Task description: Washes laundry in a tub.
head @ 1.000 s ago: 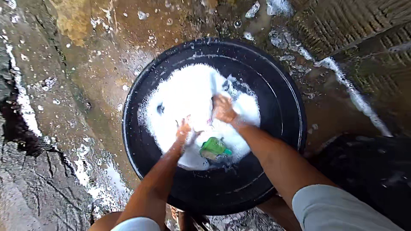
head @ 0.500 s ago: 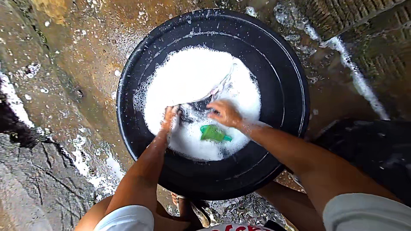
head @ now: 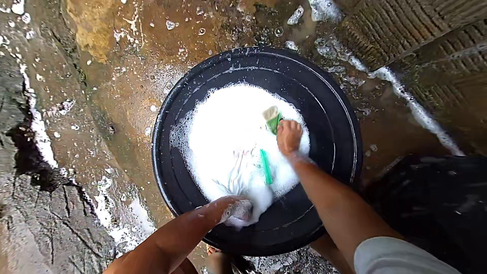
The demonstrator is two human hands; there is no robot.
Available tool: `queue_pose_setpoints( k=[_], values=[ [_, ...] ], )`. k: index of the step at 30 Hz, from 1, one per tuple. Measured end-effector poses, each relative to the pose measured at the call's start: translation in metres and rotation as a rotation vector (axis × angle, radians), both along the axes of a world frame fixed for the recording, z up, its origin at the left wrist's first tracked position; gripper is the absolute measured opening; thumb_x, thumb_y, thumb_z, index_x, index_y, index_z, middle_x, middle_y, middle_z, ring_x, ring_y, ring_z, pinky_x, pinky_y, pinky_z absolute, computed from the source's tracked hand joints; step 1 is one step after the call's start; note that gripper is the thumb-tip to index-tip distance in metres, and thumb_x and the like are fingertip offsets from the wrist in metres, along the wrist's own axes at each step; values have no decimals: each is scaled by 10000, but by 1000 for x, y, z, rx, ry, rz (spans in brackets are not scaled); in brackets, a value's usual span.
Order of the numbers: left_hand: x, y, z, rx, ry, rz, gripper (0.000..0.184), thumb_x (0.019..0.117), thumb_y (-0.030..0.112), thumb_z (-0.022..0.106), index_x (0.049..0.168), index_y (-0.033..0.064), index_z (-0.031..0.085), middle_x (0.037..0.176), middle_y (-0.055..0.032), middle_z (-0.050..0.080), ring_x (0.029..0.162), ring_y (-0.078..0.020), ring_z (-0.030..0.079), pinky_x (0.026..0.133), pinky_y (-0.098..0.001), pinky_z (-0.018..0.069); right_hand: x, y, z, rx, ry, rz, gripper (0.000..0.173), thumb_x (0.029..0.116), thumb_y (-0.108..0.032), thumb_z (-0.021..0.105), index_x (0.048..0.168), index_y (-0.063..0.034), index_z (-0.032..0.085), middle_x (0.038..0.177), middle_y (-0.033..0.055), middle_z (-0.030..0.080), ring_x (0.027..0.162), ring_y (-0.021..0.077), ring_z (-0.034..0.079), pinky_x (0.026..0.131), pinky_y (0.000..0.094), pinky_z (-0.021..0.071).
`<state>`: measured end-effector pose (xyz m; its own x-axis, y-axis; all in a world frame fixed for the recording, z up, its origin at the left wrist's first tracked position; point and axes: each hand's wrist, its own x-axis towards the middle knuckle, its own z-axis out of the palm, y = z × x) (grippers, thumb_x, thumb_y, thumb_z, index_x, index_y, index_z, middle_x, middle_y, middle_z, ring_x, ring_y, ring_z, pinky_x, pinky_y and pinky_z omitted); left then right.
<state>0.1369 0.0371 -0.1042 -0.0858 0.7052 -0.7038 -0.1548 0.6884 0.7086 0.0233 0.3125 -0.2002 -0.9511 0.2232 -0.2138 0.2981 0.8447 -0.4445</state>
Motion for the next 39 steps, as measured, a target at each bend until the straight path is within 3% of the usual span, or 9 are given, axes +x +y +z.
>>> queue_pose_setpoints(
  k=[3, 7, 13, 15, 19, 21, 25, 32, 39],
  values=[
    [-44, 38, 2, 53, 165, -47, 291, 1004, 153, 630, 1234, -14, 689, 1198, -214, 702, 1132, -338, 673, 1023, -538, 506, 23, -28, -8, -55, -70, 118, 359, 993, 21, 485, 1322, 65, 621, 1408, 261, 578, 1352, 434, 502, 1161, 576, 324],
    [-115, 42, -5, -131, 456, 259, 351, 1077, 130, 456, 1377, 24, 604, 1343, -195, 647, 1257, -321, 626, 1099, -524, 467, -6, -9, -11, -64, 74, 162, 255, 1003, -160, 595, 1151, -7, 736, 1216, 266, 664, 1173, 461, 607, 1013, 657, 429],
    [-162, 32, 22, 90, 710, 606, 423, 999, -4, 584, 1420, 29, 562, 1455, -188, 568, 1301, -309, 594, 1104, -463, 477, -50, -20, 62, -434, 207, 453, 213, 975, -187, 631, 1023, -73, 805, 1050, 144, 744, 1080, 342, 656, 1004, 599, 418],
    [-178, 34, 26, 146, 787, 578, 371, 966, 16, 630, 1337, 3, 635, 1331, -190, 654, 1266, -316, 610, 1110, -477, 461, -60, -27, 82, -491, 251, 542, 190, 961, -196, 657, 1014, -99, 812, 1068, 122, 739, 1122, 337, 631, 1006, 588, 412],
    [-185, 16, 36, 226, 804, 560, 213, 976, 126, 687, 1161, 47, 615, 947, -131, 687, 818, -232, 677, 753, -427, 580, -75, -34, 98, -635, 275, 497, 176, 955, -176, 666, 1006, -71, 797, 1063, 114, 720, 1105, 277, 623, 1004, 506, 450],
    [-183, 10, 43, 215, 774, 542, 239, 971, 121, 696, 1180, 45, 607, 950, -133, 693, 816, -233, 689, 755, -438, 587, -81, -39, 103, -778, 238, 441, 143, 961, -120, 665, 1006, -27, 765, 1011, 94, 698, 1011, 156, 646, 946, 335, 524],
    [-180, 4, 46, 108, 823, 487, 166, 969, 100, 681, 1103, 4, 663, 970, -162, 693, 880, -279, 687, 825, -498, 570, -91, -44, 104, -958, 82, 442, 141, 966, -68, 626, 1020, 12, 728, 1072, 100, 700, 1020, 107, 649, 937, 292, 534],
    [-172, -12, 46, -24, 883, 652, 154, 1006, 180, 664, 1056, 35, 680, 1043, -146, 698, 988, -273, 680, 896, -494, 545, -92, -49, 102, -522, 262, 618, 179, 955, -243, 673, 1007, -142, 811, 1120, 104, 703, 1134, 306, 593, 986, 554, 416],
    [-169, -15, 48, 27, 1248, 606, 75, 922, 109, 682, 884, 53, 713, 999, -134, 692, 1047, -322, 638, 930, -485, 502, -82, -68, 105, -455, 381, 675, 190, 976, -113, 610, 1028, -72, 789, 1114, 141, 718, 1057, 303, 668, 949, 468, 533]
  ],
)
